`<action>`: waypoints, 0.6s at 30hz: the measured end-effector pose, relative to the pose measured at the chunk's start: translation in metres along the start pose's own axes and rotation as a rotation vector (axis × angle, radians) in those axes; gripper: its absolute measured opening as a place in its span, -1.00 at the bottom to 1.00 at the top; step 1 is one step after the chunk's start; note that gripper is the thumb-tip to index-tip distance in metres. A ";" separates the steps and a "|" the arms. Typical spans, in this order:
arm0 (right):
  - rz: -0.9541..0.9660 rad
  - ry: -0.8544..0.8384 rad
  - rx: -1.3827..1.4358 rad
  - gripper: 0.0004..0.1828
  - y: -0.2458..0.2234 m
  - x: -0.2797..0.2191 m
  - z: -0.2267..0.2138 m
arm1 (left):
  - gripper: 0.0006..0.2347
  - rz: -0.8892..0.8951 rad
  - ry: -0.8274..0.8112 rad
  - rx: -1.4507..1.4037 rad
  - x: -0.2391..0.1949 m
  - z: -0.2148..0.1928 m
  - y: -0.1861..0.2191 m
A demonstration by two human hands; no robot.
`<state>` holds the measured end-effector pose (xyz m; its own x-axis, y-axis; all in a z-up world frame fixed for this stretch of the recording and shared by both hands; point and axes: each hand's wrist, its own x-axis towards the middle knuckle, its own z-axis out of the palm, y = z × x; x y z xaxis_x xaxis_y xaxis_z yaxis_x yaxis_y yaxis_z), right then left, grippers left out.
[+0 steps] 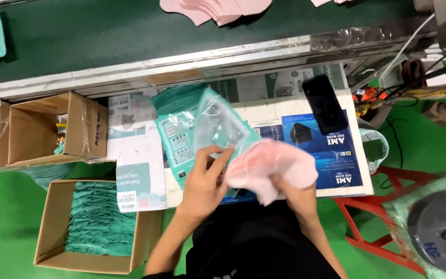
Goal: Packaging face masks into plastic bags at a conveyor belt workstation.
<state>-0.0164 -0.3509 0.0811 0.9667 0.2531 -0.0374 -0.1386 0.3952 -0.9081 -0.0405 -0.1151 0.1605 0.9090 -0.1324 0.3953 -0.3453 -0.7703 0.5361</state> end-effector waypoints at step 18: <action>0.229 0.117 -0.246 -0.50 0.076 -0.011 -0.018 | -0.72 0.127 0.146 0.122 0.003 0.055 0.027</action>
<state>-0.0336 -0.3394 0.0047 0.9366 0.2020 -0.2863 -0.3125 0.1121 -0.9433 -0.0337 -0.1709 0.1349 0.8133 -0.1480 0.5627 -0.4161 -0.8239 0.3848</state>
